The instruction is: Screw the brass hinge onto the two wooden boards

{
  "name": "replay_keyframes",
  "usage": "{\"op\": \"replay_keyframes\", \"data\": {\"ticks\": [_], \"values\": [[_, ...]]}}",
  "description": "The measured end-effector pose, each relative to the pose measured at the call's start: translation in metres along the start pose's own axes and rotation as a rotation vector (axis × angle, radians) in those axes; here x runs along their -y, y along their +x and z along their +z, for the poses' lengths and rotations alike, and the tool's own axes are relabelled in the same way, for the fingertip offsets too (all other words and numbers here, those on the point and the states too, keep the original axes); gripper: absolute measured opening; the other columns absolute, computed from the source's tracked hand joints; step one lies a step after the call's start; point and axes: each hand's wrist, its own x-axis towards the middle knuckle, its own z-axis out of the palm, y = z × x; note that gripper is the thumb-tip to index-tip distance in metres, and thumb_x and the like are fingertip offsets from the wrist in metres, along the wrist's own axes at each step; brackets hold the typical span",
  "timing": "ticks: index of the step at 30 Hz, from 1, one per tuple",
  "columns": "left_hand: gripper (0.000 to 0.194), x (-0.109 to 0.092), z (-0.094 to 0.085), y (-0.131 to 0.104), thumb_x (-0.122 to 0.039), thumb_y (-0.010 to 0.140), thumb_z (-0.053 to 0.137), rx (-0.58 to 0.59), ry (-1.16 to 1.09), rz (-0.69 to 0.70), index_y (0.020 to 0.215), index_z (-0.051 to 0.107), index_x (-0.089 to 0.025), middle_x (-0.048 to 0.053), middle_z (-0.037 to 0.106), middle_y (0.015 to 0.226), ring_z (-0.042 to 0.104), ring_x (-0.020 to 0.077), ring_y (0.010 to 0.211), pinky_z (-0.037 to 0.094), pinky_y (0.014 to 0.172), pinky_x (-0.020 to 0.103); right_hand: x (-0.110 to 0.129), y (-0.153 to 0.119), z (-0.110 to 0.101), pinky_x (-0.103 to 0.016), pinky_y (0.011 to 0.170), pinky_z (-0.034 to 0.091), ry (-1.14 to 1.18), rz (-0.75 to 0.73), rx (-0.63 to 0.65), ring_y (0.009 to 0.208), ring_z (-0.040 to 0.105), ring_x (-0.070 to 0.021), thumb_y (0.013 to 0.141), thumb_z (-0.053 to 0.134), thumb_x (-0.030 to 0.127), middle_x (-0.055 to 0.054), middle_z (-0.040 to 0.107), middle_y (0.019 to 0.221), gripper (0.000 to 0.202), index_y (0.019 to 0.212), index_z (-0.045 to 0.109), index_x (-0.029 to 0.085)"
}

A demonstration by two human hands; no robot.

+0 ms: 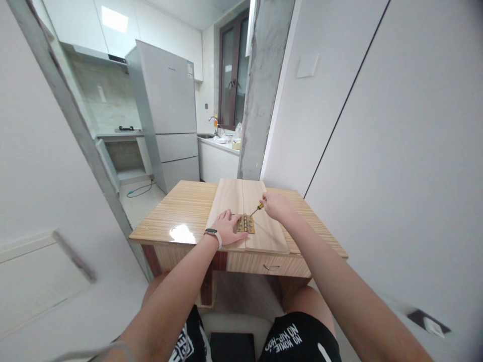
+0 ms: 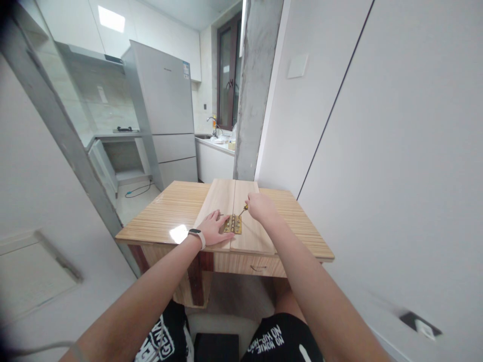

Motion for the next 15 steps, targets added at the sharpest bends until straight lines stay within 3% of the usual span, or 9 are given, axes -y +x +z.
{"op": "replay_keyframes", "data": {"ticks": [10,15], "values": [[0.092,0.001,0.0,-0.001,-0.082,0.076,0.06,-0.025,-0.02,0.018,0.151,0.047,-0.029,0.016,0.042,0.155,0.03,0.0407,0.146,0.023,0.12,0.052,0.012,0.017,-0.012,-0.032,0.088,0.047,-0.014,0.063,0.061,0.108,0.068,-0.0275,0.104,0.045,0.04,-0.022,0.072,0.114,0.041,0.115,0.072,0.011],[0.093,0.002,0.0,-0.001,-0.083,0.075,0.06,-0.018,-0.027,0.008,0.151,0.047,-0.03,0.015,0.042,0.156,0.029,0.0409,0.146,0.022,0.12,0.053,0.019,0.034,-0.014,-0.032,0.09,0.048,-0.023,0.027,0.067,0.112,0.068,-0.0289,0.101,0.054,0.036,-0.024,0.071,0.117,0.037,0.119,0.072,0.01]]}}
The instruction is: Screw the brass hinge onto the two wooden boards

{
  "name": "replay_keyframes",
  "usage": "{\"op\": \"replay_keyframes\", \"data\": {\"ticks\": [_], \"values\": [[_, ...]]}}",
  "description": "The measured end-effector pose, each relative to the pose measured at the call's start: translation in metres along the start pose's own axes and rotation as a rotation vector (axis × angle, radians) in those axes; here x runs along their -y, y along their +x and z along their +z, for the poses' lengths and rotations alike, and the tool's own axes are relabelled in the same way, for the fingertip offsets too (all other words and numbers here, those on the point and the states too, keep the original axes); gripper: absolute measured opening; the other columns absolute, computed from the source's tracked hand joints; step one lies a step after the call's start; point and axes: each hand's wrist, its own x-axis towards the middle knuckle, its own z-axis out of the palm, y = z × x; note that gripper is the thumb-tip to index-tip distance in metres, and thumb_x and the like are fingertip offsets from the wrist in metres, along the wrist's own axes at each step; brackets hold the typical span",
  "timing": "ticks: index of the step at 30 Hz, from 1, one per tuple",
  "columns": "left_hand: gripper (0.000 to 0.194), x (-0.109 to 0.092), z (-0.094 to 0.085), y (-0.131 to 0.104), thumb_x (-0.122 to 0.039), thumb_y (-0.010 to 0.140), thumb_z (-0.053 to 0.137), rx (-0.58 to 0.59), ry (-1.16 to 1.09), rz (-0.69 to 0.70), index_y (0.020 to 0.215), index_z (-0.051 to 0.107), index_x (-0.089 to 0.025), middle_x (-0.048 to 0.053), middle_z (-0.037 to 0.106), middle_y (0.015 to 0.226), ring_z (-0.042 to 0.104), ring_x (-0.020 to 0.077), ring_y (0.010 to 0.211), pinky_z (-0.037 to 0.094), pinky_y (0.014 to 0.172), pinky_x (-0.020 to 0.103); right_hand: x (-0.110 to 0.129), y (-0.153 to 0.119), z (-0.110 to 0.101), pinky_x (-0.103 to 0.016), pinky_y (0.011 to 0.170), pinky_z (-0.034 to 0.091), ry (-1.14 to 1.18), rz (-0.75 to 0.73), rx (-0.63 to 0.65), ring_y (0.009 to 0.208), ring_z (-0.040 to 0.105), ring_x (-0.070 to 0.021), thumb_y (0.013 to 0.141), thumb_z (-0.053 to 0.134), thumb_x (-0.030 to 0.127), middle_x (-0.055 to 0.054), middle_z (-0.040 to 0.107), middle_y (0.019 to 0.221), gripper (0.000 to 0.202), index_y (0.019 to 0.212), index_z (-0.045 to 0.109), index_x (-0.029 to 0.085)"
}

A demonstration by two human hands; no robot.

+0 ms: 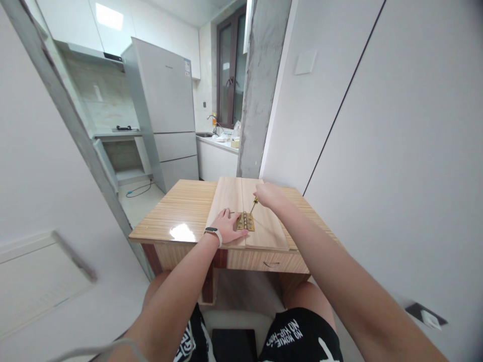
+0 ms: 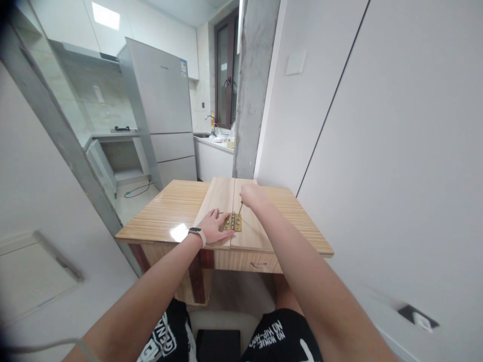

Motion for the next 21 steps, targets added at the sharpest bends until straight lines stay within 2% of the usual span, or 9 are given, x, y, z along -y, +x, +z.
{"op": "replay_keyframes", "data": {"ticks": [5,8,14,18,21], "values": [[0.093,0.0,0.001,0.0,-0.083,0.076,0.059,-0.011,0.006,0.008,0.151,0.046,-0.03,0.015,0.043,0.155,0.029,0.0394,0.147,0.022,0.12,0.052,0.002,0.012,0.003,-0.032,0.086,0.049,-0.047,-0.06,0.021,0.108,0.07,-0.0288,0.098,0.058,0.026,-0.022,0.072,0.115,0.025,0.11,0.075,0.011],[0.094,0.0,0.002,-0.001,-0.084,0.076,0.057,-0.005,0.014,0.003,0.152,0.045,-0.029,0.015,0.043,0.155,0.028,0.0398,0.147,0.021,0.12,0.052,0.001,0.01,0.0,-0.031,0.086,0.048,-0.071,-0.118,0.023,0.108,0.069,-0.0274,0.096,0.058,0.02,-0.02,0.073,0.113,0.021,0.109,0.074,0.012],[0.095,-0.002,-0.001,-0.001,-0.087,0.078,0.05,0.018,0.072,0.001,0.153,0.042,-0.031,0.014,0.043,0.154,0.028,0.0408,0.147,0.023,0.119,0.054,-0.003,0.003,-0.012,-0.027,0.082,0.043,-0.069,-0.311,0.034,0.104,0.067,-0.0217,0.096,0.056,0.016,-0.012,0.073,0.116,0.018,0.108,0.068,0.019],[0.093,-0.004,-0.003,-0.002,-0.088,0.079,0.045,0.005,0.126,0.009,0.153,0.042,-0.032,0.012,0.047,0.151,0.031,0.0392,0.145,0.027,0.118,0.053,-0.004,0.007,-0.007,-0.028,0.084,0.043,-0.039,-0.267,0.061,0.108,0.065,-0.0227,0.101,0.05,0.027,-0.014,0.071,0.119,0.021,0.113,0.066,0.018],[0.09,-0.005,-0.003,-0.003,-0.088,0.081,0.042,-0.024,0.148,0.025,0.151,0.044,-0.031,0.013,0.048,0.149,0.032,0.039,0.144,0.028,0.117,0.052,-0.002,0.008,0.002,-0.032,0.088,0.045,-0.013,-0.125,0.034,0.112,0.065,-0.0278,0.103,0.047,0.045,-0.02,0.069,0.123,0.043,0.128,0.06,0.013]]}}
